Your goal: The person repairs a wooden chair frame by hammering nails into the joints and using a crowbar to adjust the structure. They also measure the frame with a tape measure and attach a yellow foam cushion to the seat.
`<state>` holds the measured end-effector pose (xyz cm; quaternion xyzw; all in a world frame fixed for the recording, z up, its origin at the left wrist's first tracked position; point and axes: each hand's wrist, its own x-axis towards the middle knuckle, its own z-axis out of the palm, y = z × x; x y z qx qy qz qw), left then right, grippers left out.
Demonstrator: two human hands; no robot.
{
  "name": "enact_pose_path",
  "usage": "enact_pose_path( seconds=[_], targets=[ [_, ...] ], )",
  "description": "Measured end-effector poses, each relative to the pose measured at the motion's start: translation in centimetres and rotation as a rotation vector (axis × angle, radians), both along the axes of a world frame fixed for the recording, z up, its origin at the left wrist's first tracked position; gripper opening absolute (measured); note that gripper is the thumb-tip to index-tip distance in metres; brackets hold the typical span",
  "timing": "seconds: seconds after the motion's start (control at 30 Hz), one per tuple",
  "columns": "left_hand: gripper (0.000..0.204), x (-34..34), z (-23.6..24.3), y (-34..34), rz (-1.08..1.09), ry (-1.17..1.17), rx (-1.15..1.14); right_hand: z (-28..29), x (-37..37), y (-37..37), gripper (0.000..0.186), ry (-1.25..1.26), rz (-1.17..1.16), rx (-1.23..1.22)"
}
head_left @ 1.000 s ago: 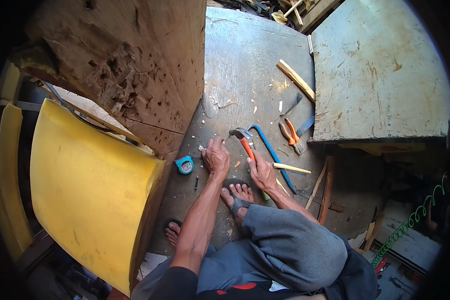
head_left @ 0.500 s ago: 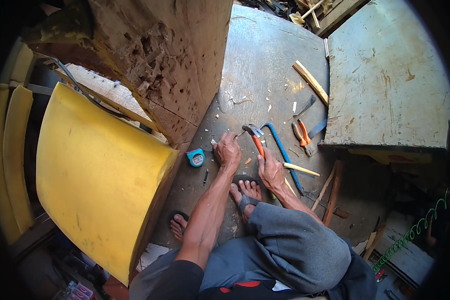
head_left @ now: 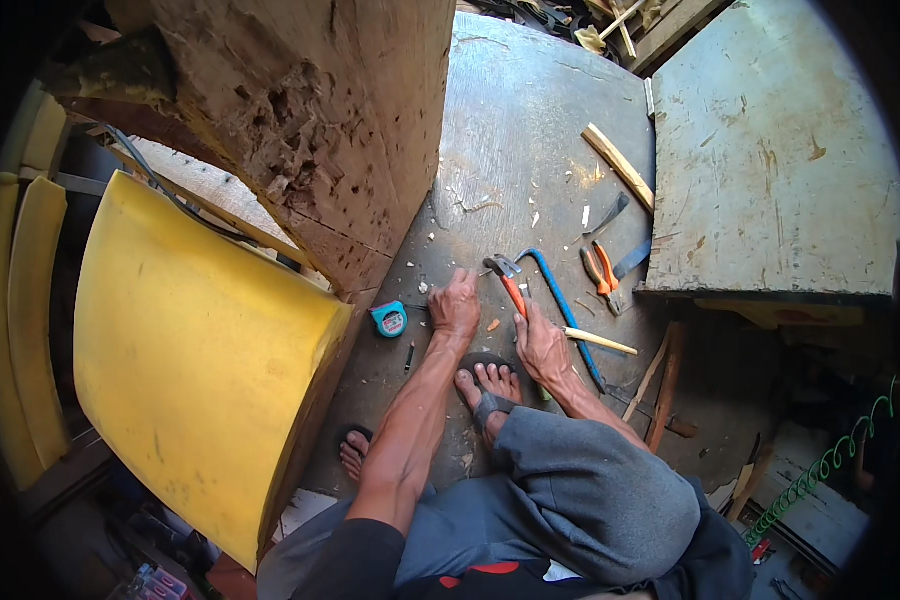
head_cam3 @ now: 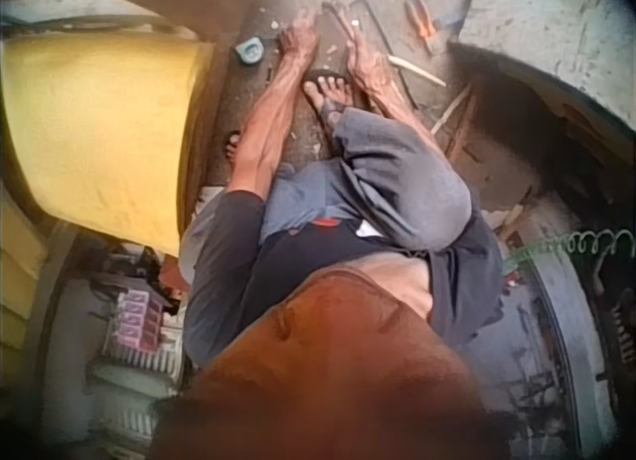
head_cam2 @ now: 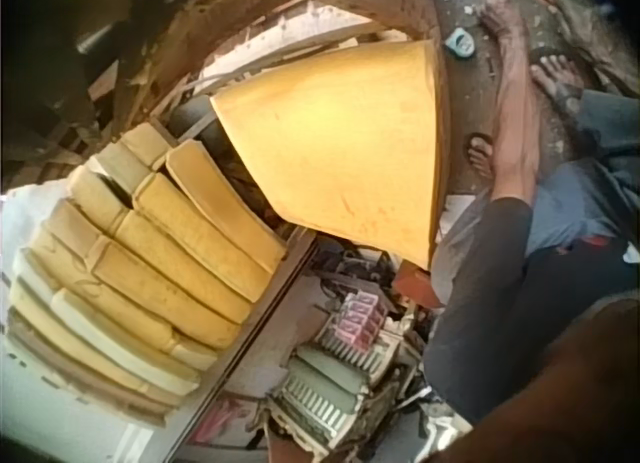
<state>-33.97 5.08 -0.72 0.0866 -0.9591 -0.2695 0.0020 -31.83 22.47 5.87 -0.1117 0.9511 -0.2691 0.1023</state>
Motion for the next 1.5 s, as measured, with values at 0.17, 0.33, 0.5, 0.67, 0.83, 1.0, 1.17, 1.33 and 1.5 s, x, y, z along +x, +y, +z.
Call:
enact_pose_path(
  seconds=[0.17, 0.33, 0.5, 0.67, 0.83, 1.0, 1.17, 1.33, 1.5],
  targets=[
    [0.014, -0.3, 0.2, -0.3, 0.077, 0.009, 0.07, 0.3, 0.4, 0.1, 0.031, 0.087, -0.036, -0.083],
    [0.014, -0.7, 0.7, -0.3, 0.168, -0.014, 0.141, -0.4, -0.3, 0.1, 0.032, 0.059, -0.021, -0.084],
    [0.013, -1.0, 1.3, -0.4, 0.161, -0.056, 0.119, -1.7, 0.5, 0.3, 0.036, 0.059, 0.001, 0.016],
    [0.013, -0.7, 1.3, -0.5, 0.154, -0.038, 0.135, -1.9, 0.6, 0.1, 0.034, 0.084, -0.059, -0.097],
    [0.013, -1.1, 1.2, -0.6, 0.155, -0.028, 0.14, -1.0, -0.8, 0.0, 0.033, -0.01, 0.009, 0.034],
    [0.014, -1.0, 1.0, -0.6, 0.133, -0.05, 0.141, -1.0, 0.2, 0.1, 0.031, -0.04, -0.007, 0.072],
    [0.014, -1.2, 1.0, -0.7, 0.121, -0.064, 0.104, -0.2, 0.3, -0.2, 0.029, 0.029, -0.024, -0.026],
    [0.016, -1.2, 0.9, -0.7, 0.093, -0.071, 0.071, 0.1, -0.5, -0.1, 0.029, -0.041, -0.027, 0.05],
    [0.01, -0.4, 0.9, -0.5, 0.041, -0.05, 0.069, -0.1, 0.2, -0.1, 0.034, -0.076, -0.02, 0.051]
  ],
)
